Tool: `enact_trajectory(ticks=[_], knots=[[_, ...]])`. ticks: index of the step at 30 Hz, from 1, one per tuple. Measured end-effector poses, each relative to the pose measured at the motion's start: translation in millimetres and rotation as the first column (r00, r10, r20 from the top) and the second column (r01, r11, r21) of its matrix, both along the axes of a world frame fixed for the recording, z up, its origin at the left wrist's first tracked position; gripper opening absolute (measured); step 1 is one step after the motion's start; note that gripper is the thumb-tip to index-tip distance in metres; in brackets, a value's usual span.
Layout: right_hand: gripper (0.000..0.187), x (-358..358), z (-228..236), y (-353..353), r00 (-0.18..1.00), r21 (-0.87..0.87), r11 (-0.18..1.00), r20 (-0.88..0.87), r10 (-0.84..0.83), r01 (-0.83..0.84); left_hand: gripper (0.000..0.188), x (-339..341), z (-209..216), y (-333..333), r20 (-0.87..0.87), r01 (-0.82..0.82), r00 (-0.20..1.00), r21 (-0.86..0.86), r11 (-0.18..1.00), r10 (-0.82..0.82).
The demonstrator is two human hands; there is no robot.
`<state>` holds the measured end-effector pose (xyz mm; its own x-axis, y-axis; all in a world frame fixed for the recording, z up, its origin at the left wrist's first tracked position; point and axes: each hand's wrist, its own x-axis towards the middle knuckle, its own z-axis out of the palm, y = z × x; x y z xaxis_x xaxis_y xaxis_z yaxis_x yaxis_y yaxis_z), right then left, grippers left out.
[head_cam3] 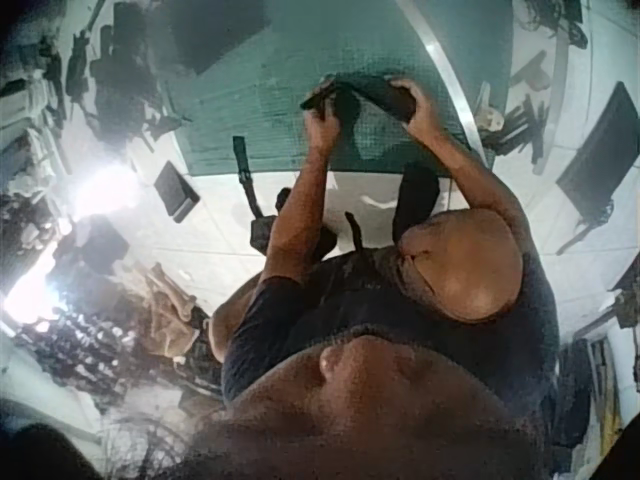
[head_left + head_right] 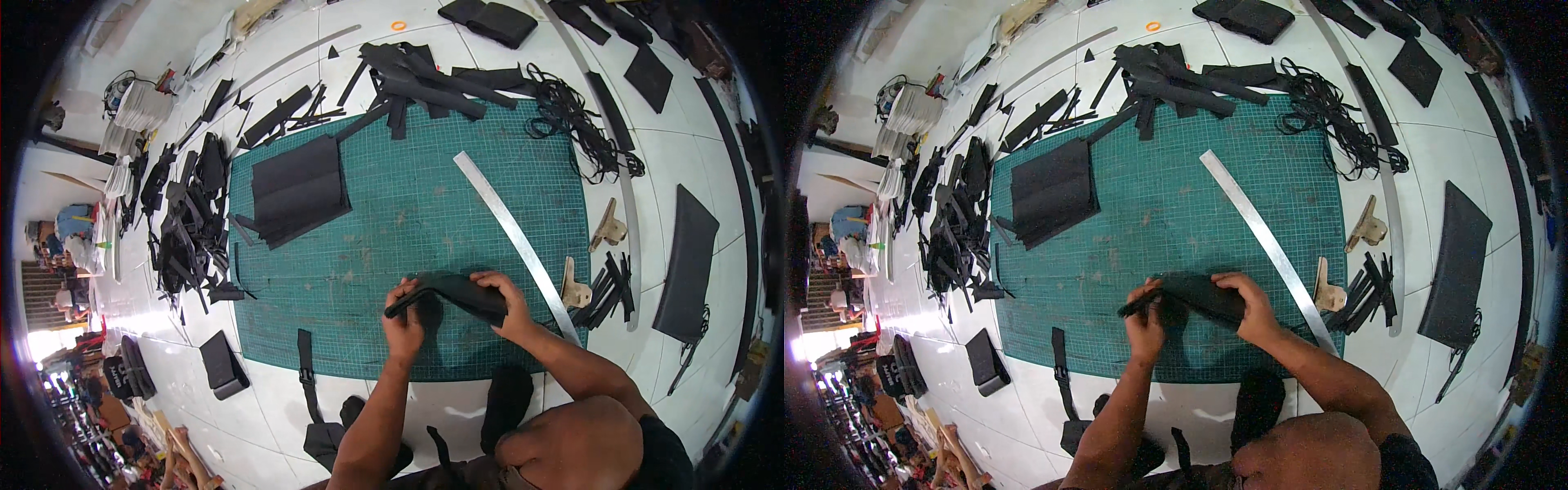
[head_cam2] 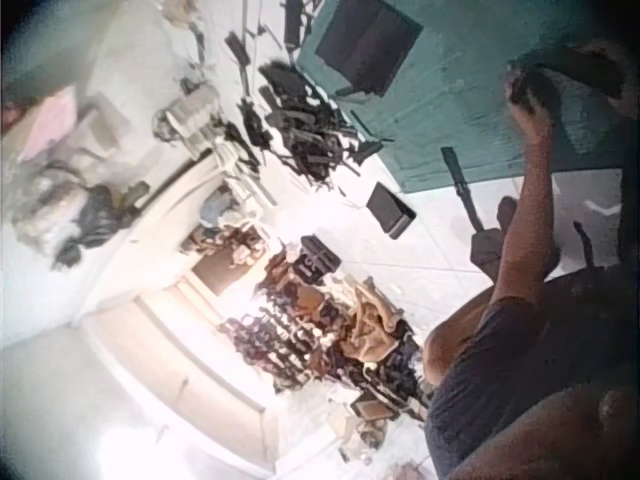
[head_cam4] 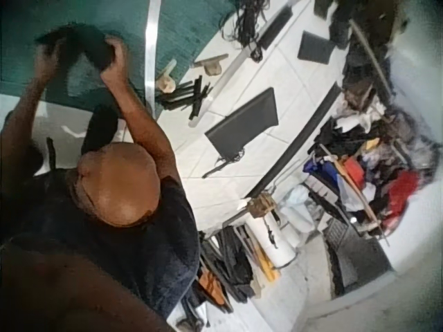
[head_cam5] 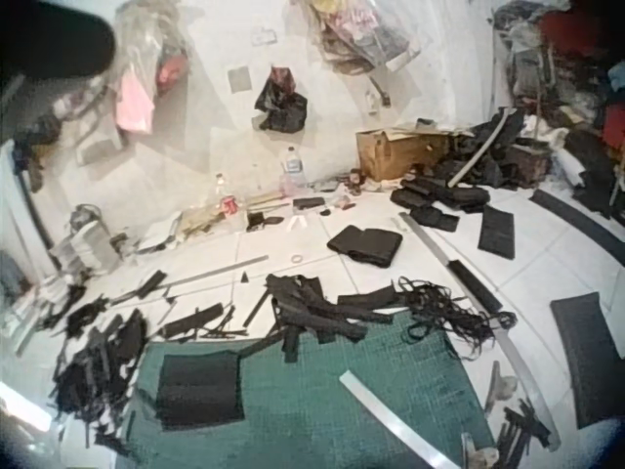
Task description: Measuring and cutting pieces of black material using a metal ruler and a utility knife on a cutting mat.
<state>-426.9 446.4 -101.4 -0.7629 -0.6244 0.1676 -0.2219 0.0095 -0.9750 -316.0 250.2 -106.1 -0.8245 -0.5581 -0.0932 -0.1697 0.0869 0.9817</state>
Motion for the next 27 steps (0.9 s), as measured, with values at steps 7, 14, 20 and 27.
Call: enact_trajectory(ticks=[7, 14, 20, 27], knots=[[0.06, 3.0, -11.7, -7.8, 0.984, 0.001, 0.988, 0.094, -0.152, 0.153, 0.022, -7.8, -7.6, 1.4, -0.048, -0.033, 0.998, 0.08, 0.996, 0.036], [0.057, -1.1, -13.0, -4.3, 0.995, -0.028, 0.995, 0.006, -0.097, 0.097, 0.023, -2.1, -10.6, 1.2, -0.073, -0.026, 0.997, 0.048, 0.999, 0.03], [0.052, 3.8, -7.5, -8.2, 0.988, 0.013, 0.994, 0.112, -0.105, 0.104, 0.02, -3.0, -14.5, 7.1, 0.023, -0.084, 0.996, -0.084, 0.993, 0.087], [0.05, 1.8, -31.5, -7.6, 0.985, -0.013, 0.992, 0.115, -0.125, 0.127, 0.019, -10.7, -14.5, 10.1, -0.067, -0.12, 0.991, -0.091, 0.989, 0.114]])
